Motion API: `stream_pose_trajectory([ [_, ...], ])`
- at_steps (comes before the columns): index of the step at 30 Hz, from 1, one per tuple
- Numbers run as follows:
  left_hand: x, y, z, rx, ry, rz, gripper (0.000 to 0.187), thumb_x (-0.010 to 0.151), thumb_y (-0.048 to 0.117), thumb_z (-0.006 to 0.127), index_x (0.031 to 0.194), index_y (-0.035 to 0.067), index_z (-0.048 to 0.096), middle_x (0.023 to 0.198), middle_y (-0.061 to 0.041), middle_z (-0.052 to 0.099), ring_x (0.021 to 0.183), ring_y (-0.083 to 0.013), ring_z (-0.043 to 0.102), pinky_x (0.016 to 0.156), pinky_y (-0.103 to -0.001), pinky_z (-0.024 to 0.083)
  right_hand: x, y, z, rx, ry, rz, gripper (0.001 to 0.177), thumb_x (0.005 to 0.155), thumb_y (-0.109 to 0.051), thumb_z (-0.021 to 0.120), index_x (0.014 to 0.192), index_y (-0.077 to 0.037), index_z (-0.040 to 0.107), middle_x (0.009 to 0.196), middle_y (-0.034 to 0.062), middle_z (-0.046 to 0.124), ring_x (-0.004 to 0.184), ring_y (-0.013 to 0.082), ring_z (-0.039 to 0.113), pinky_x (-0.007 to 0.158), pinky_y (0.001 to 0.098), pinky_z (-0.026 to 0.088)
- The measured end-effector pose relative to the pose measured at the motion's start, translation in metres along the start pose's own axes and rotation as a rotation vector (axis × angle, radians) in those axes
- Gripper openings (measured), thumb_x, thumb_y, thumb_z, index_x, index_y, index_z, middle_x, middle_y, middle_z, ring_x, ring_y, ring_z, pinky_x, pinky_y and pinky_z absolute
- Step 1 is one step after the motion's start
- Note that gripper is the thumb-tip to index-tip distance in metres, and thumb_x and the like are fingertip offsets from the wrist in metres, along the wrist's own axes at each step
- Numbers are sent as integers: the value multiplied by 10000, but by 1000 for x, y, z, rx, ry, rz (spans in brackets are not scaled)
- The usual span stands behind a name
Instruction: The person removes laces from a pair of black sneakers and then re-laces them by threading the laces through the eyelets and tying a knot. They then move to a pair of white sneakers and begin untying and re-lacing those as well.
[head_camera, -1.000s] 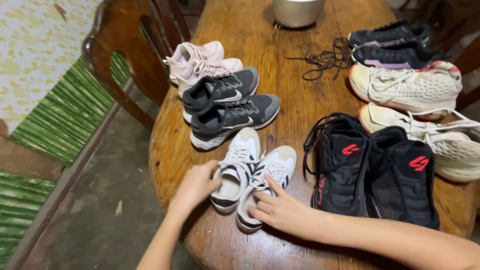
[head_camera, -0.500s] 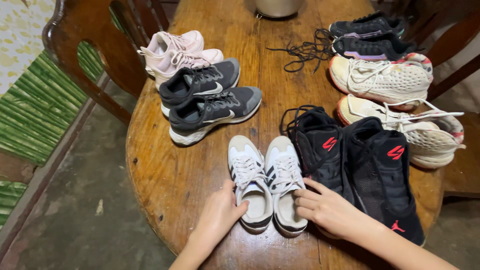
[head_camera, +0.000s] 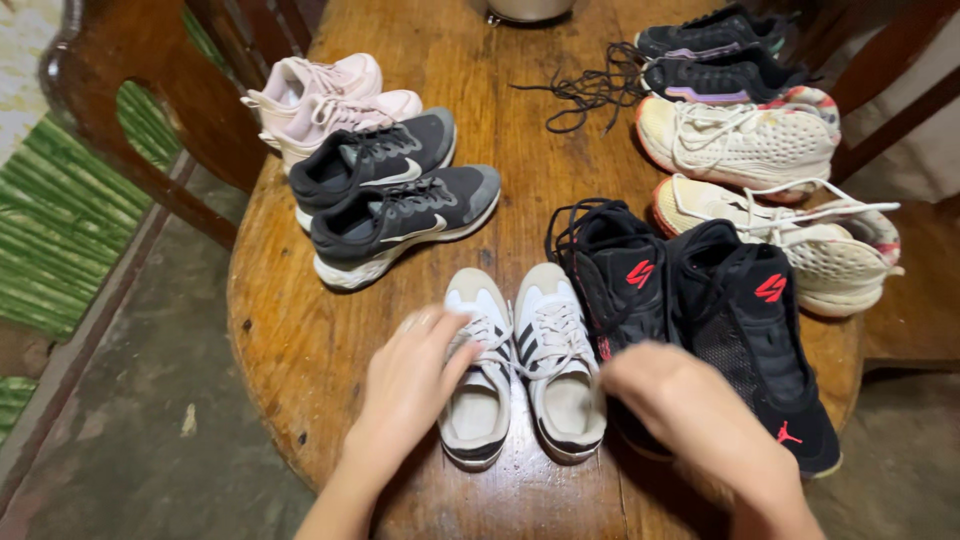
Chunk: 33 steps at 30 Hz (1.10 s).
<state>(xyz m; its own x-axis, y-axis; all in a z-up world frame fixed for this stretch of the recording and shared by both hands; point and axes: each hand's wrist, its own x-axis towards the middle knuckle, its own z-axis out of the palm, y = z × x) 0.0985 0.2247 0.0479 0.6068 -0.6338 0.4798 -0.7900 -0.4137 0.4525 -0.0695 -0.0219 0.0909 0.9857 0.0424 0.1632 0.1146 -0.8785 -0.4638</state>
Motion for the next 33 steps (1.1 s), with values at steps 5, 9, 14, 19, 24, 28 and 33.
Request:
stream_pose_trajectory([
  [5, 46, 26, 38, -223, -345, 5, 274, 847, 327, 787, 884, 65, 716, 927, -143, 684, 959, -350, 637, 801, -450, 524, 27, 8, 26, -128, 371, 93, 191, 841, -52, 677, 1029, -24, 692, 964, 145, 700, 935, 355, 662, 822, 427, 516],
  [9, 35, 33, 64, -291, -294, 128, 369, 780, 324, 820, 949, 29, 675, 939, -150, 678, 968, -369, 603, 800, -470, 459, 26, 21, 41, -10, 348, -79, 312, 813, -1, 649, 1124, -9, 651, 1072, 161, 701, 1016, 345, 679, 875, 390, 543],
  [14, 20, 15, 84, -348, -229, 206, 282, 827, 194, 783, 1058, 53, 702, 1023, -108, 676, 1027, -319, 620, 823, -436, 436, 23, 31, 51, 74, 289, 18, 328, 839, -23, 707, 1165, -26, 668, 1055, 140, 714, 985, 318, 706, 834, 362, 565],
  [19, 6, 6, 108, -271, -51, 278, 175, 837, 183, 785, 966, 112, 692, 951, -40, 674, 971, -246, 651, 838, -398, 447, 22, 38, 55, 140, 206, -5, 374, 823, -9, 715, 1191, 3, 650, 1045, 137, 719, 982, 309, 714, 840, 359, 571],
  [24, 4, 0, 123, -214, 8, 283, 161, 842, 170, 782, 920, 109, 655, 887, -29, 669, 879, -243, 663, 821, -393, 451, 20, 42, 59, 107, 231, -85, 403, 815, -10, 719, 1209, 7, 637, 1078, 159, 701, 1024, 331, 700, 865, 368, 564],
  [28, 2, -2, 123, -227, 3, 269, 153, 877, 141, 772, 943, 94, 642, 875, -51, 665, 884, -251, 666, 855, -390, 458, 19, 43, 75, 57, 275, -108, 416, 826, -70, 767, 1213, -2, 633, 1077, 147, 701, 1024, 323, 690, 861, 374, 552],
  [33, -6, -10, 127, -387, -48, 185, 129, 894, 66, 753, 988, 59, 665, 906, -95, 691, 905, -291, 684, 847, -406, 494, 20, 57, 97, 44, 346, -99, 465, 798, -102, 798, 1226, -14, 641, 1066, 134, 712, 987, 307, 699, 815, 363, 559],
])
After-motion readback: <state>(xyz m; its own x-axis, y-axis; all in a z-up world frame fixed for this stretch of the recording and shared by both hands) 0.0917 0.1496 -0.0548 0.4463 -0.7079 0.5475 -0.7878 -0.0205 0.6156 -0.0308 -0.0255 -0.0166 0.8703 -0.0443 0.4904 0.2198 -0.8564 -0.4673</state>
